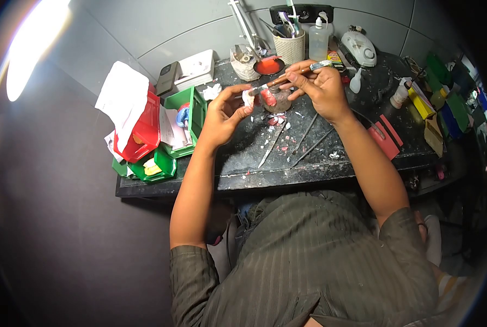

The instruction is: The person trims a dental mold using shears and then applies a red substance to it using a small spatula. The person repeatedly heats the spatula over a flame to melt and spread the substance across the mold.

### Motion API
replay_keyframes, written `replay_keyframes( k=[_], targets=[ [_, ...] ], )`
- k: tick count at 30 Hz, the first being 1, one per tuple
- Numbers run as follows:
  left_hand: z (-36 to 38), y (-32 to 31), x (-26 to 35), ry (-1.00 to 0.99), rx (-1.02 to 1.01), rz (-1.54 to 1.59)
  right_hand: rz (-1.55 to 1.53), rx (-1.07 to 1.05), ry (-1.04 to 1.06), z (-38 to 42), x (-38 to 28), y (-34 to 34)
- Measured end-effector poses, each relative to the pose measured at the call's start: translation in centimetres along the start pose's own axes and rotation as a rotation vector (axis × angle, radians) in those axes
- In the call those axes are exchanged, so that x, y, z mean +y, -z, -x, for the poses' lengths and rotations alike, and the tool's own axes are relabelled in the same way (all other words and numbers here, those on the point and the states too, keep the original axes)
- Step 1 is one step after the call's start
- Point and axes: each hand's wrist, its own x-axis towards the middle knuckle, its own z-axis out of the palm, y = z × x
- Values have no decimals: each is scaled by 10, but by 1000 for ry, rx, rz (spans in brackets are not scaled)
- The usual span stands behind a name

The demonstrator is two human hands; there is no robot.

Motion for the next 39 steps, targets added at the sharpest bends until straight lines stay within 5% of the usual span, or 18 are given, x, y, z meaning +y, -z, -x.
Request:
replay_keyframes(
  k=[21, 26, 39],
  targets=[
    [-1, 1, -6, 2, -23, -65, 10, 57, -57, -3, 5, -1],
    [0, 1, -5, 15, -8, -43, 199, 297, 140, -12, 2, 17],
    [-1, 1, -3, 24, -43, -48, 136, 265, 82, -8, -2, 20]
  ],
)
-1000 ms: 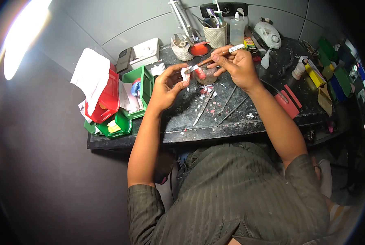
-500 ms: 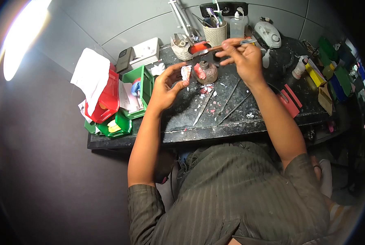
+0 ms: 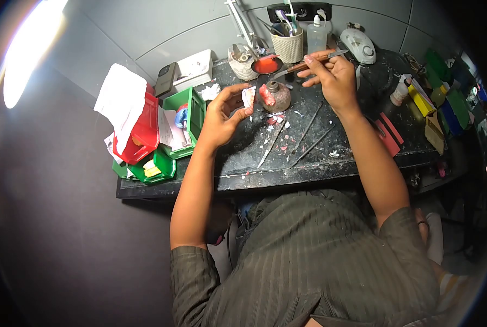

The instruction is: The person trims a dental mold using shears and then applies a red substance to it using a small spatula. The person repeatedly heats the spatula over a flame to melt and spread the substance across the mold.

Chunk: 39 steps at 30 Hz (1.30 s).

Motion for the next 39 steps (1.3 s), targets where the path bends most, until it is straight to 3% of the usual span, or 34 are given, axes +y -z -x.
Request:
replay_keyframes(
  k=[7, 14, 30, 39],
  targets=[
    [1, -2, 2, 0, -10, 10, -101, -245, -51, 11, -7, -15],
    [1, -2, 3, -4, -16, 18, -100, -284, -67, 12, -4, -14],
    [3, -4, 4, 16, 14, 48, -96, -228, -66, 10, 3, -18],
    [3, -6, 7, 11, 23, 62, -155, -199, -229, 10, 9, -19]
  ],
)
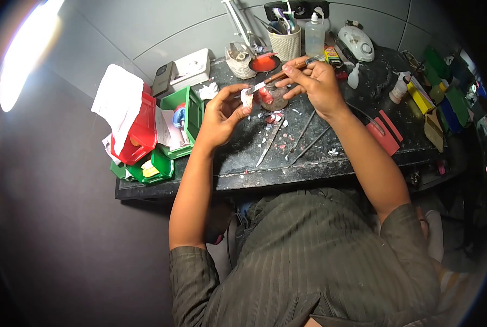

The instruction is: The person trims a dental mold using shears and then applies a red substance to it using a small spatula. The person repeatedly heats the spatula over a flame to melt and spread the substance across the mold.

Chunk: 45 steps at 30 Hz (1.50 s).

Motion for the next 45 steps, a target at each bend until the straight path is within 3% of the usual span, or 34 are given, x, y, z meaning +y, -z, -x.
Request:
replay_keyframes(
  k=[17, 35, 45],
  targets=[
    [0, 4, -4, 19, 2, 48, -94, -26, -103, 5, -5, -2],
    [-1, 4, -6, -15, -12, 70, -101, 55, -70, 1, -2, 0],
    [-2, 5, -4, -66, -1, -248, -7, 35, -37, 2, 3, 1]
  ],
)
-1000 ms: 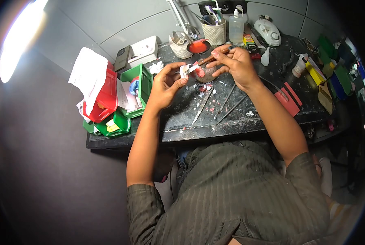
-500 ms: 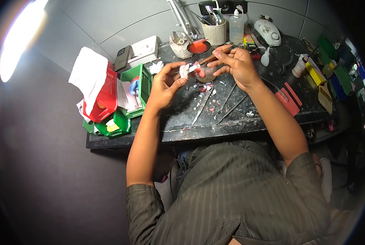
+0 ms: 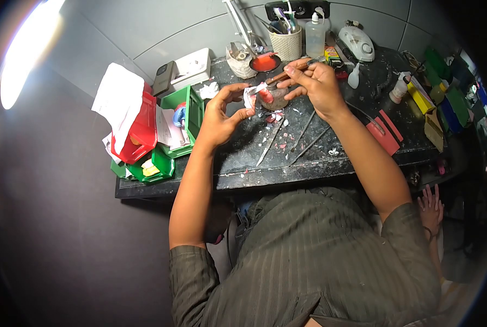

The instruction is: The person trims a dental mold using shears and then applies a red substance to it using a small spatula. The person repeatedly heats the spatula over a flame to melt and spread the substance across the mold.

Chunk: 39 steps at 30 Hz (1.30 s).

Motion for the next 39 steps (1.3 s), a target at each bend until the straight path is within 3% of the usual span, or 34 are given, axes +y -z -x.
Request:
replay_keyframes(
  k=[6, 9, 12, 19, 22, 26, 32, 39],
  targets=[
    [0, 1, -7, 9, 37, -42, 30, 9, 9, -1, -4, 1],
    [0, 1, -7, 2, 44, -52, 7, 22, 94, -5, -8, 6],
    [0, 2, -8, 1, 56, -67, 207, 202, 338, -12, -10, 15],
    [-1, 2, -9, -30, 62, -72, 215, 219, 363, -12, -12, 14],
    [-3, 3, -10, -124, 87, -186, 139, 215, 285, -11, -14, 21],
    [-1, 1, -5, -101, 74, -238, 140, 227, 189, -6, -15, 20],
    [-2, 1, -1, -114, 82, -306, 49, -30, 183, 5, -12, -1],
    [-2, 1, 0, -110, 95, -335, 87, -64, 182, 8, -7, -8]
  ],
)
